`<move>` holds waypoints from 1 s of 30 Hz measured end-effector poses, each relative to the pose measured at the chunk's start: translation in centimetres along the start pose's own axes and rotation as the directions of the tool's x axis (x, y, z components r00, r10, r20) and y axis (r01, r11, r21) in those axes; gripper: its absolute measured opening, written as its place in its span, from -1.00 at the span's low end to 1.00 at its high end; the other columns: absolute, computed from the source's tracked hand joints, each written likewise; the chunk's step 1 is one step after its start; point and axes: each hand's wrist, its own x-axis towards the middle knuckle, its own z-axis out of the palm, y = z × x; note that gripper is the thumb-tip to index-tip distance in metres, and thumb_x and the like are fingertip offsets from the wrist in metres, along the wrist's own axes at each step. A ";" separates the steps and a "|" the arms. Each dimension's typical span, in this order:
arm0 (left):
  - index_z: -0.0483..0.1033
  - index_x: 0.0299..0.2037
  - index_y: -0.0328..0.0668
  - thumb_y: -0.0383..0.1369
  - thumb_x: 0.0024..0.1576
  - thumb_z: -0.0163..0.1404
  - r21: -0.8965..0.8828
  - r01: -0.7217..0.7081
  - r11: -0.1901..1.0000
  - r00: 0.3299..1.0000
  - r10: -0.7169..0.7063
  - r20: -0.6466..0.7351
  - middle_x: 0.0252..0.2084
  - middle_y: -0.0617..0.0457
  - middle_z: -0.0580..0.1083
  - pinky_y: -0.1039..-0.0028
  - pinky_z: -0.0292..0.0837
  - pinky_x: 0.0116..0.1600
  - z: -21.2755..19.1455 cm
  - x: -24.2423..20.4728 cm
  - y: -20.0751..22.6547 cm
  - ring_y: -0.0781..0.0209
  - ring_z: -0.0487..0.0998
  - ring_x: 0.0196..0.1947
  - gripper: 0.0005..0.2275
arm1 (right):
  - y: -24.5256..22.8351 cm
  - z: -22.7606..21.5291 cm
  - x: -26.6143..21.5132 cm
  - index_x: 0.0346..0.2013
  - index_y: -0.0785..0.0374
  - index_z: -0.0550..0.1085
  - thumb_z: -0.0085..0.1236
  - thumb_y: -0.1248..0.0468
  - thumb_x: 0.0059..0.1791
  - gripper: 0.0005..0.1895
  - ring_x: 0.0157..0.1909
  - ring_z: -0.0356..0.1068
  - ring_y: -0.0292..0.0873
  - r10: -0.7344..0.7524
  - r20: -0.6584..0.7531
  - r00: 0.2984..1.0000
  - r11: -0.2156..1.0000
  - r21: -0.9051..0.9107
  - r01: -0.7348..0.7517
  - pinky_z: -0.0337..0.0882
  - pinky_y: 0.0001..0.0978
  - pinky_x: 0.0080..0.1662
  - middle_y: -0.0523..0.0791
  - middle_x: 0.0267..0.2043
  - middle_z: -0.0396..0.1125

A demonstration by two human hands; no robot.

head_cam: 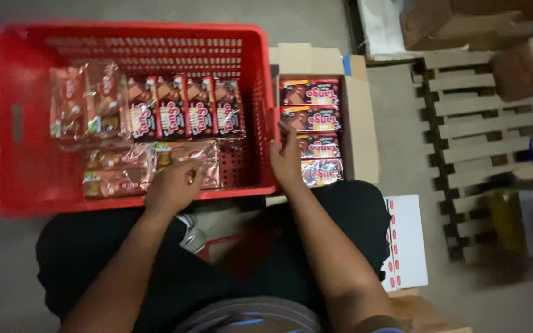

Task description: The person transfers individually wrapped snack bars from a cardboard box into a red plastic basket. They pick up bars one at a time and place them into the basket, arranging them in rows.

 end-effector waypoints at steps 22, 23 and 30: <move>0.60 -0.43 -0.21 -0.27 0.24 0.07 0.078 0.026 0.997 0.996 -0.019 -0.085 -0.51 -0.15 0.52 0.26 0.48 -0.19 5.4 1.9 -5.8 -0.19 0.60 -0.29 -0.76 | 13.5 -12.9 11.9 0.03 0.25 0.02 0.04 0.18 -0.06 -0.48 0.21 0.18 0.31 0.838 0.381 0.390 -0.077 0.790 -0.608 0.35 0.39 0.16 0.10 0.08 -0.02; 0.60 -0.46 -0.12 -0.25 0.24 0.06 0.105 0.021 0.994 0.996 -0.012 -0.092 -0.53 -0.09 0.51 0.30 0.49 -0.18 5.7 2.1 -6.3 -0.11 0.61 -0.31 -0.76 | 12.7 -12.7 12.0 0.01 0.30 0.07 0.06 0.25 -0.06 -0.53 0.03 0.17 0.18 0.854 0.361 0.374 -0.131 0.845 -0.518 0.41 0.36 0.15 -0.01 -0.06 -0.07; 0.65 -0.22 -0.10 -0.26 0.24 0.00 0.042 0.203 0.978 0.978 -0.205 0.044 -0.35 -0.04 0.61 0.30 0.38 -0.20 6.0 2.4 -6.6 0.09 0.59 -0.37 -0.82 | 15.1 -10.6 12.9 -0.24 0.21 0.43 0.22 0.09 -0.02 -0.73 -0.23 0.46 -0.11 0.951 0.290 0.109 -0.188 0.821 -0.538 0.58 -0.36 -0.22 -0.09 -0.27 0.35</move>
